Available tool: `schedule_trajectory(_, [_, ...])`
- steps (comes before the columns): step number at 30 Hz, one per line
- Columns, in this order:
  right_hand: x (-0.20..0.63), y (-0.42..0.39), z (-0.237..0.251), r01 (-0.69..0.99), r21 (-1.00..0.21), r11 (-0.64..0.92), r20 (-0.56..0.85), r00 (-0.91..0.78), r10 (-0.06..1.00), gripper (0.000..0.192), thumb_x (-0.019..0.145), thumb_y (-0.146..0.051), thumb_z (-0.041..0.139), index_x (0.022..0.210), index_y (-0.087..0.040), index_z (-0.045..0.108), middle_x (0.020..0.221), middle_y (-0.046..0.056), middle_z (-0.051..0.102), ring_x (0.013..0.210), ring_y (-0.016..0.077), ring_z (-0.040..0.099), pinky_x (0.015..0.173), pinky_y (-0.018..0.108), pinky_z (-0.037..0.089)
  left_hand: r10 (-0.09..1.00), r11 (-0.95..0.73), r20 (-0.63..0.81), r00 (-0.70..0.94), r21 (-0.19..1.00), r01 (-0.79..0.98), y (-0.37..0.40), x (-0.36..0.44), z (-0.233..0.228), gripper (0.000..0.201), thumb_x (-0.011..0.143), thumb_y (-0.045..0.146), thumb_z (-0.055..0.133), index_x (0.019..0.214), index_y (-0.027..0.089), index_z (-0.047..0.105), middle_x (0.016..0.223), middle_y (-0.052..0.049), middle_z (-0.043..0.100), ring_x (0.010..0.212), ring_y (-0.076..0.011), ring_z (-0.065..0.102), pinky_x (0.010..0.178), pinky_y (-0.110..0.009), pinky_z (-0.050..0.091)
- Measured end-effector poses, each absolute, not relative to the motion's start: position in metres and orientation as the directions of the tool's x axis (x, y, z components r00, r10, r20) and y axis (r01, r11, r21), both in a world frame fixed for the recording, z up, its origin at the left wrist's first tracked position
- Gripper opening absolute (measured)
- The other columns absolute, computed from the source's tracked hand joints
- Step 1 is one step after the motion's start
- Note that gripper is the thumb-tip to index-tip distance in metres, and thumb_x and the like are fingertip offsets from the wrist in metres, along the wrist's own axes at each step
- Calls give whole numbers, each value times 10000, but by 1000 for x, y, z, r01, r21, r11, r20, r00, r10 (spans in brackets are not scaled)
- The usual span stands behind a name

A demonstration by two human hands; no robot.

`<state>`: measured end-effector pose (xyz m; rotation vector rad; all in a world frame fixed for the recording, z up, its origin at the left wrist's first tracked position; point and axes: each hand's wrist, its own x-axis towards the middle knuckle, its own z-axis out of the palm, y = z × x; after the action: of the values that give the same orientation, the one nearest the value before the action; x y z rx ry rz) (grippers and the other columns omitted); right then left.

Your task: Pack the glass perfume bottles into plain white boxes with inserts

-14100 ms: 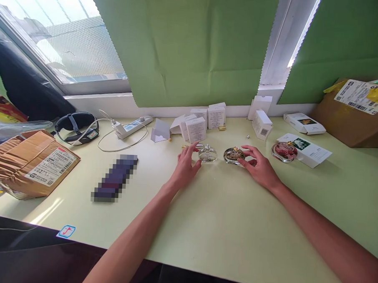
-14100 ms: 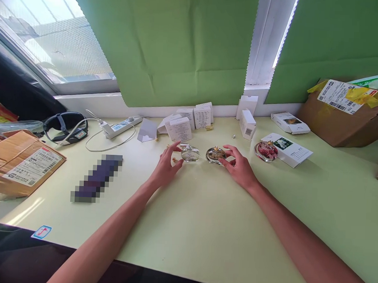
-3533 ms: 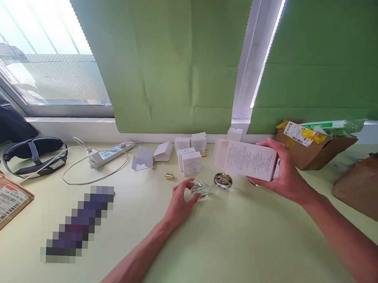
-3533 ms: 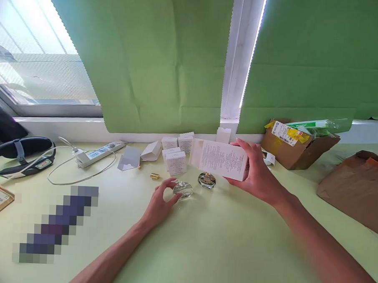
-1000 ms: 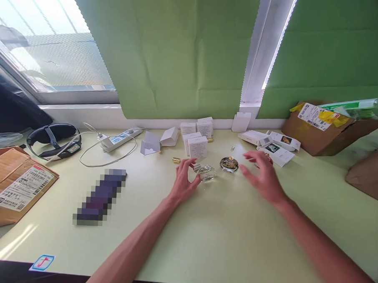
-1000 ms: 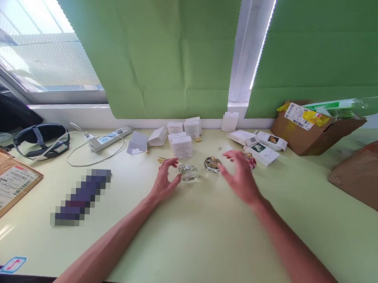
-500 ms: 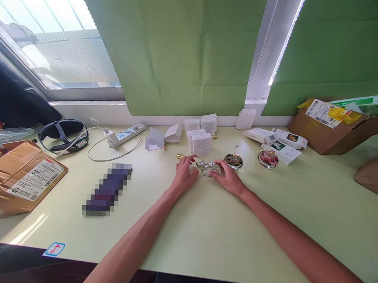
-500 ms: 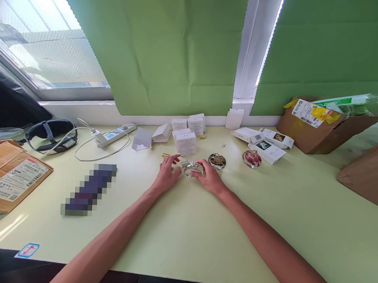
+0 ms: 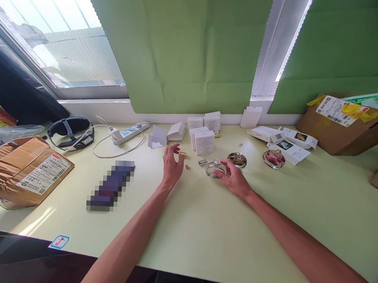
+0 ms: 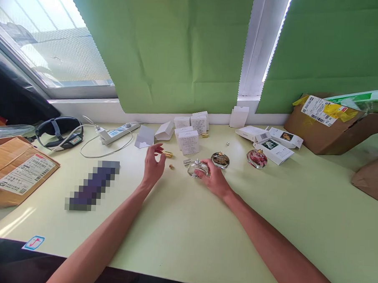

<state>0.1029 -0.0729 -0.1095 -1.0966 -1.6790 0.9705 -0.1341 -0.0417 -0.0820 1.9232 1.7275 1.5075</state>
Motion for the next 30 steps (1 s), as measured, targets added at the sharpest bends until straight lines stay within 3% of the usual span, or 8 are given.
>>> schedule_trajectory(4, [102,-77,-107,274,-906,322,261,-235,936,381,844,-483,601,1100,-213,521,1027,62,676,929,215,631,814,340,487,791,-299,553,-262,723,623,-40,-140,-83,317,825,130,472,1131,206,503,1012,-58,577,922,-175,574,837,-345,462])
schedule_trajectory(8, [108,-88,-102,307,-896,321,253,-241,937,372,852,-486,587,1101,-214,530,984,55,678,892,213,623,796,342,478,743,-374,632,-220,665,647,-48,-134,-65,312,849,157,478,1156,209,493,1021,-56,583,909,-167,574,837,-339,464])
schedule_trajectory(10, [112,-95,-99,336,-890,307,226,-260,939,368,865,-490,568,1109,-218,527,953,46,680,843,204,621,762,335,476,719,-445,680,-141,607,658,-49,-125,-44,316,864,164,462,1176,210,482,1006,-51,589,898,-157,571,820,-315,468])
schedule_trajectory(12, [116,-101,-96,369,-881,295,198,-278,940,362,877,-491,550,1122,-225,523,945,37,679,815,195,613,753,334,467,737,-533,674,56,528,661,-43,-108,-18,314,866,170,459,1176,212,483,940,-31,599,854,-145,573,796,-290,469])
schedule_trajectory(15, [121,-106,-95,382,-878,288,186,-282,941,352,884,-488,540,1127,-234,512,963,30,674,830,191,604,776,340,454,765,-628,481,428,409,663,-19,-70,13,241,880,198,435,1092,216,549,939,-20,614,735,-121,576,718,-264,466])
schedule_trajectory(18, [123,-106,-96,359,-887,291,181,-309,934,334,881,-486,548,1102,-239,512,942,19,671,826,187,600,779,334,449,774,-632,270,573,272,726,19,-23,20,283,881,192,406,1124,194,552,990,-43,630,838,-157,592,738,-276,458])
schedule_trajectory(24, [124,-104,-97,287,-916,279,188,-307,933,327,878,-460,561,1106,-230,510,991,35,668,886,199,606,804,340,453,722,-675,-1,692,218,705,86,53,-21,258,800,311,632,1016,171,640,994,-57,666,970,-197,596,783,-264,451])
schedule_trajectory(30, [125,-103,-95,284,-917,278,185,-314,931,320,869,-441,569,1097,-220,524,970,38,664,846,202,604,765,334,458,724,-655,-142,675,166,737,110,79,-52,318,848,373,628,1065,141,615,1083,-89,629,994,-203,600,844,-349,499])
